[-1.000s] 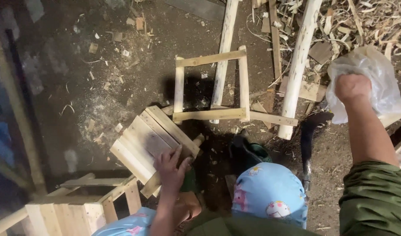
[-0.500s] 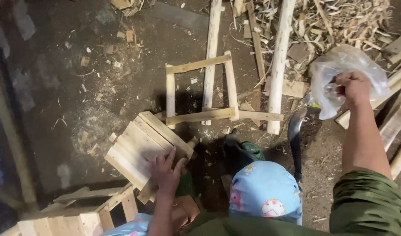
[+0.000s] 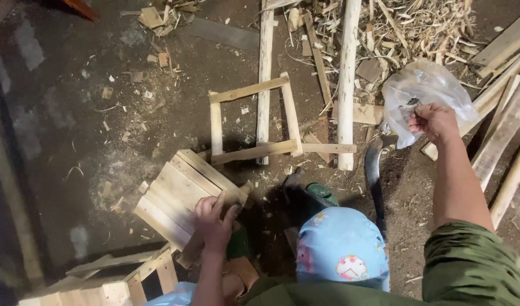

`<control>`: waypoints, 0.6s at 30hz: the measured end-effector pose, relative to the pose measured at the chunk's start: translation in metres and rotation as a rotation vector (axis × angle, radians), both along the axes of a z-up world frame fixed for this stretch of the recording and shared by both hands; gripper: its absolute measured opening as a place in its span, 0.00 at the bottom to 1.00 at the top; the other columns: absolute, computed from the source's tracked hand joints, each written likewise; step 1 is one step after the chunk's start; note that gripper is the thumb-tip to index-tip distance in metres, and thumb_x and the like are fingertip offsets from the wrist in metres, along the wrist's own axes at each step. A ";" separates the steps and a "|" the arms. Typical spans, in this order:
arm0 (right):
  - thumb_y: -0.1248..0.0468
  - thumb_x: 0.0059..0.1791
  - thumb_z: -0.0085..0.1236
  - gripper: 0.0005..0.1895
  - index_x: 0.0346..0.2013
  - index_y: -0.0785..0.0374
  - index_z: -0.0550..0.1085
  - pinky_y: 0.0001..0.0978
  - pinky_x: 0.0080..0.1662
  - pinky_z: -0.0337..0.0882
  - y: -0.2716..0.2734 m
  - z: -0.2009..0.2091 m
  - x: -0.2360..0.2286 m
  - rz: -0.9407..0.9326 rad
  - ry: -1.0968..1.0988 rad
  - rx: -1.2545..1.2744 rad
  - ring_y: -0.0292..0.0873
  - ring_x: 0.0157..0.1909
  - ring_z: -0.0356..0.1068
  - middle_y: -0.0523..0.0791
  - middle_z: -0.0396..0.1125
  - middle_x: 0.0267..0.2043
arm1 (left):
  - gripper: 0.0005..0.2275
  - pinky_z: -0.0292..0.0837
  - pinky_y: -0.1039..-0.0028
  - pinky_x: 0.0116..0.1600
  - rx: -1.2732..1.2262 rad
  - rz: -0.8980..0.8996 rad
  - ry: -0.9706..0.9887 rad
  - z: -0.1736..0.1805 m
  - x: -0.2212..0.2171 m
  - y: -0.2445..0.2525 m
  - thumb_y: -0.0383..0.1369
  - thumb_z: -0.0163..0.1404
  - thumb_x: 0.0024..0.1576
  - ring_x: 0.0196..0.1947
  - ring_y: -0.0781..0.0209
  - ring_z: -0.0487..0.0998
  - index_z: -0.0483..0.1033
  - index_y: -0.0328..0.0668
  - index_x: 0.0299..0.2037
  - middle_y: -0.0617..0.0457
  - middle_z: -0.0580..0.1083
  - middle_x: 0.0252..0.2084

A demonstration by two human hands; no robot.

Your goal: Assembling a small wooden structure by nailing boards together using a hammer.

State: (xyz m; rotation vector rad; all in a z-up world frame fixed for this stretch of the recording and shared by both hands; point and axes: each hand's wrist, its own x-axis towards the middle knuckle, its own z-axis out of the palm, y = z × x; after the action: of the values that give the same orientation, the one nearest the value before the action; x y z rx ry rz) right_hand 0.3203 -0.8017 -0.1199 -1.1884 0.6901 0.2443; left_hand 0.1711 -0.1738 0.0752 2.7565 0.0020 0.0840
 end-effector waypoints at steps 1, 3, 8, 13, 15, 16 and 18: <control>0.72 0.59 0.47 0.05 0.42 0.64 0.71 0.29 0.32 0.77 0.001 -0.002 0.001 0.006 0.005 -0.028 0.41 0.29 0.73 0.46 0.70 0.33 | 0.22 0.64 0.63 0.56 0.009 0.010 0.021 0.002 0.000 -0.001 0.44 0.59 0.51 0.49 0.54 0.69 0.79 0.51 0.56 0.56 0.71 0.43; 0.71 0.60 0.48 0.03 0.42 0.64 0.70 0.30 0.31 0.76 0.003 -0.008 0.005 0.013 0.011 -0.054 0.42 0.28 0.72 0.47 0.69 0.33 | 0.22 0.64 0.64 0.55 0.019 0.023 0.042 0.003 0.001 -0.001 0.44 0.60 0.51 0.49 0.54 0.69 0.79 0.51 0.55 0.56 0.70 0.43; 0.71 0.60 0.50 0.06 0.38 0.64 0.72 0.28 0.30 0.76 0.011 -0.001 0.008 -0.014 0.069 -0.187 0.41 0.28 0.72 0.47 0.71 0.33 | 0.23 0.62 0.63 0.56 0.048 0.016 0.054 0.001 0.000 0.001 0.45 0.58 0.50 0.49 0.55 0.70 0.78 0.55 0.57 0.57 0.71 0.43; 0.74 0.59 0.48 0.06 0.39 0.64 0.71 0.25 0.37 0.80 0.029 0.034 0.004 -0.035 -0.041 -0.094 0.39 0.31 0.74 0.47 0.71 0.35 | 0.22 0.62 0.63 0.55 -0.021 0.009 0.030 0.005 0.003 -0.002 0.48 0.56 0.52 0.49 0.54 0.69 0.79 0.49 0.54 0.56 0.71 0.42; 0.75 0.58 0.49 0.07 0.38 0.64 0.72 0.24 0.40 0.82 0.045 0.063 0.002 -0.035 -0.075 -0.036 0.39 0.32 0.75 0.47 0.70 0.35 | 0.22 0.60 0.62 0.54 -0.001 -0.006 -0.001 0.011 0.004 -0.006 0.52 0.54 0.53 0.47 0.54 0.69 0.80 0.48 0.52 0.56 0.71 0.41; 0.75 0.58 0.49 0.07 0.38 0.66 0.73 0.25 0.38 0.82 0.055 0.080 0.000 -0.013 -0.128 0.047 0.40 0.31 0.75 0.47 0.71 0.33 | 0.21 0.62 0.62 0.53 0.010 -0.012 -0.065 0.013 0.004 -0.008 0.49 0.57 0.51 0.46 0.55 0.71 0.81 0.48 0.50 0.57 0.72 0.40; 0.76 0.58 0.48 0.08 0.37 0.67 0.74 0.26 0.37 0.82 0.076 0.112 -0.003 0.009 -0.192 0.128 0.41 0.29 0.75 0.48 0.71 0.30 | 0.20 0.63 0.62 0.51 0.019 -0.018 -0.141 0.014 0.002 -0.010 0.46 0.60 0.49 0.45 0.56 0.72 0.81 0.49 0.49 0.58 0.72 0.40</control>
State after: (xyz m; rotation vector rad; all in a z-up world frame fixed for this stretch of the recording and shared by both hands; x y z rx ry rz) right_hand 0.3168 -0.7258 -0.0081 -1.0769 0.4936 0.1766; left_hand 0.1731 -0.1837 0.0890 2.7626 -0.0614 0.2744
